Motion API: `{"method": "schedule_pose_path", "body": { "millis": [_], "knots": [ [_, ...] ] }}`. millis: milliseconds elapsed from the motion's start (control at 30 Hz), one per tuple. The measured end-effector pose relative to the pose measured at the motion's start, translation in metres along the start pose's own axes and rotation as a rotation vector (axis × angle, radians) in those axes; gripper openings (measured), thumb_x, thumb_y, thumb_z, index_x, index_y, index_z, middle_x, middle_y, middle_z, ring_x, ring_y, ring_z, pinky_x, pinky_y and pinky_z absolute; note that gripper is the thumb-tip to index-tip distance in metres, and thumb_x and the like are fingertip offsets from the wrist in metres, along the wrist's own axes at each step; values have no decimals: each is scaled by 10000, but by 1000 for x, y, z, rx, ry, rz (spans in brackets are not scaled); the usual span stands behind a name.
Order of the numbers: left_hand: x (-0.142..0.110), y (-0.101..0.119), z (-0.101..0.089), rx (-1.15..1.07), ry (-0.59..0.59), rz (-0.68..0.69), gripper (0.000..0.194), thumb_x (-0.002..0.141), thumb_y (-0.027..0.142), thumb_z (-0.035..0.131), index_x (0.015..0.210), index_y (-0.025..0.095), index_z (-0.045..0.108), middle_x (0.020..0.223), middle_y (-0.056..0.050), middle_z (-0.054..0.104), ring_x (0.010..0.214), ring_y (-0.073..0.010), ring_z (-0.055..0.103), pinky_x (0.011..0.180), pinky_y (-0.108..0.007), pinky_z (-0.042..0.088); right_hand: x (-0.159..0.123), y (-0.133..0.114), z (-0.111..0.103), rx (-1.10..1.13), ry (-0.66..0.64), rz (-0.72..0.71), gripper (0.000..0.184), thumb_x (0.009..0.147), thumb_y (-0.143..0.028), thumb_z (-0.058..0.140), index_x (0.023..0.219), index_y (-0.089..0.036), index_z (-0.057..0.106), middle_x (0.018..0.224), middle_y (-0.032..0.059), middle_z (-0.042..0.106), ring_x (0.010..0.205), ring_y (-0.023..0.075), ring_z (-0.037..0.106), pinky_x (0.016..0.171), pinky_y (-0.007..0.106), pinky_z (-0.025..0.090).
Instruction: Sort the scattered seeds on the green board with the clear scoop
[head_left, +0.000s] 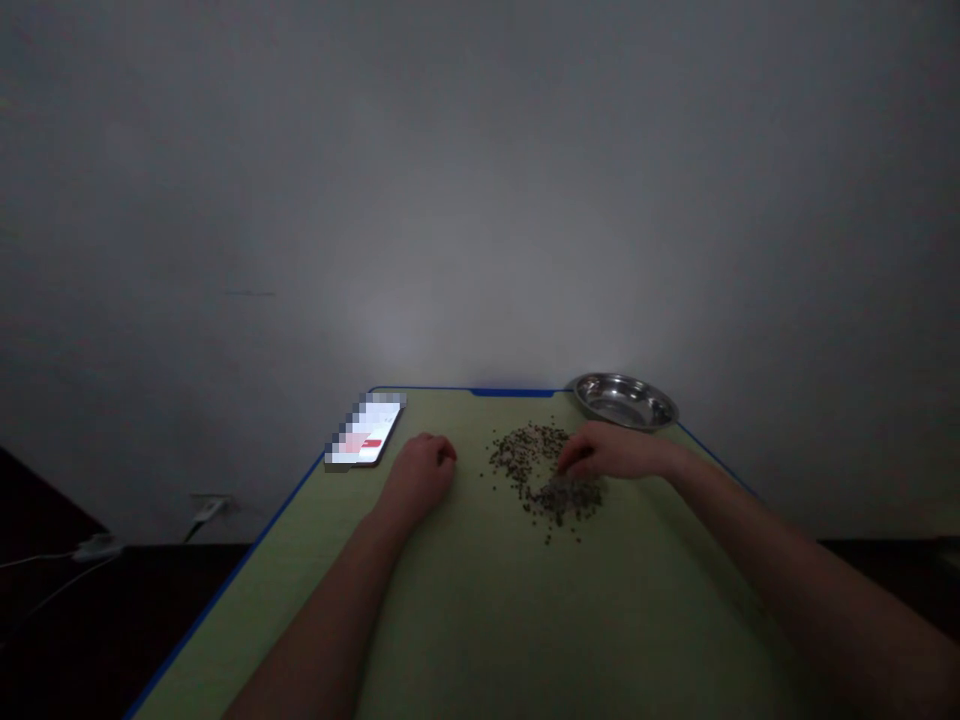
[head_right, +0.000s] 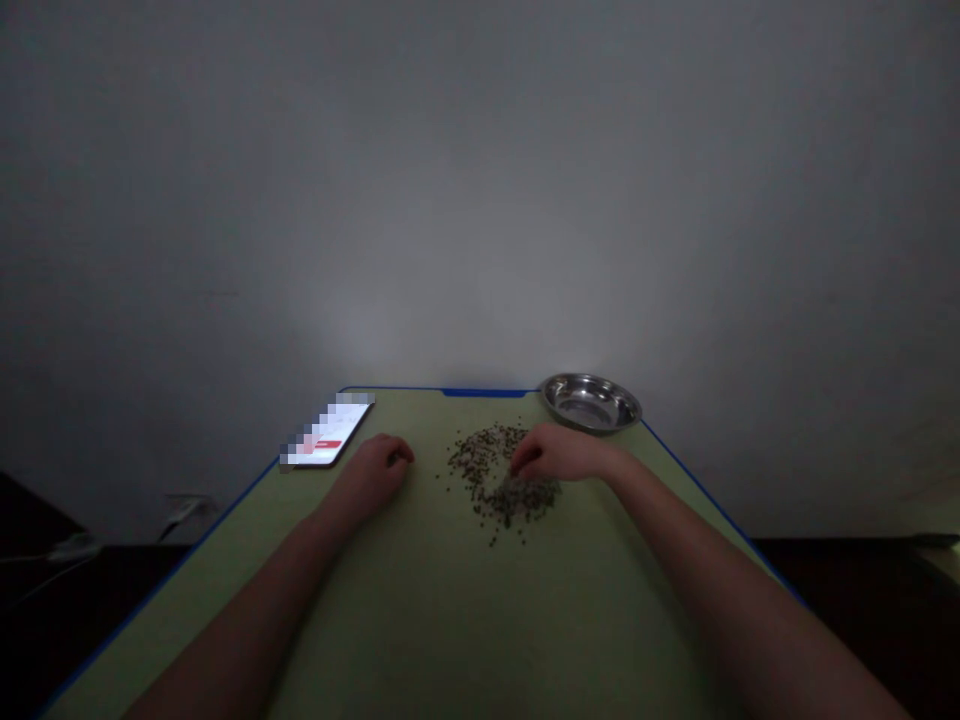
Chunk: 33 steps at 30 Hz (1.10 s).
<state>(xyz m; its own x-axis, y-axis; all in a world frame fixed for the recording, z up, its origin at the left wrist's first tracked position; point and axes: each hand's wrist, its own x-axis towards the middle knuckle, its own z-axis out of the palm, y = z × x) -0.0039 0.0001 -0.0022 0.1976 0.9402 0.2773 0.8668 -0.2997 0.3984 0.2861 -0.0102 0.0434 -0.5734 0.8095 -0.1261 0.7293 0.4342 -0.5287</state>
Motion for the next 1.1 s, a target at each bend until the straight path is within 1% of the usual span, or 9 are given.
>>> {"method": "schedule_pose_path", "body": {
  "millis": [200,300,433,567,667,733,833,967,1100],
  "knots": [
    [-1,1,-1,-6,14,-5,215,739,123,457,771,147,668,850,-80,612,849,-172,544,815,-297,412,34,1,2,-78,62,36,244,734,-165,586,922,-179,739,882,38,740,749,160,648,646,227,468],
    [-1,-1,1,-6,11,-2,217,743,134,455,781,147,667,862,-84,613,864,-178,543,823,-302,409,43,1,-6,-108,143,43,229,731,-156,587,901,-175,739,858,39,740,734,158,646,620,222,467],
    [0,-2,3,-9,11,-4,218,749,150,450,785,156,665,867,-81,612,856,-175,543,811,-300,408,53,-4,-14,-128,280,27,219,760,-193,583,920,-166,729,875,51,738,747,159,652,657,227,476],
    [0,-2,2,4,2,-8,214,743,149,453,772,155,665,854,-82,609,840,-176,542,793,-298,410,62,-11,-1,-458,486,27,259,840,-231,508,1004,-204,707,967,57,724,829,175,646,727,261,461],
    [-1,-1,1,3,5,-8,219,743,148,450,785,156,665,858,-80,605,843,-175,541,791,-295,411,66,-14,17,-593,509,24,249,858,-208,482,951,-197,713,954,86,716,868,209,628,736,299,439],
    [-1,-1,1,0,2,-10,217,743,152,451,788,158,664,864,-79,604,850,-175,542,796,-295,412,63,-15,28,-629,483,-4,226,849,-175,492,875,-181,717,904,98,713,871,215,617,731,299,425],
    [-1,-2,2,0,-5,-7,217,746,159,452,789,160,665,867,-78,605,864,-177,542,809,-296,411,49,-14,39,-693,431,-74,198,830,-138,517,869,-183,706,860,87,707,847,203,605,713,288,408],
    [-1,-2,3,19,0,4,223,750,160,449,789,157,669,865,-83,609,863,-186,541,810,-307,412,20,-11,43,-736,410,-194,212,832,-126,522,932,-201,693,876,64,704,821,196,597,691,290,401],
    [-1,0,2,23,-3,0,217,749,156,457,784,161,671,864,-79,613,863,-183,542,811,-304,413,-12,-9,45,-686,432,-240,267,823,-92,508,972,-210,695,909,66,701,820,199,599,689,302,408]
  ]
}}
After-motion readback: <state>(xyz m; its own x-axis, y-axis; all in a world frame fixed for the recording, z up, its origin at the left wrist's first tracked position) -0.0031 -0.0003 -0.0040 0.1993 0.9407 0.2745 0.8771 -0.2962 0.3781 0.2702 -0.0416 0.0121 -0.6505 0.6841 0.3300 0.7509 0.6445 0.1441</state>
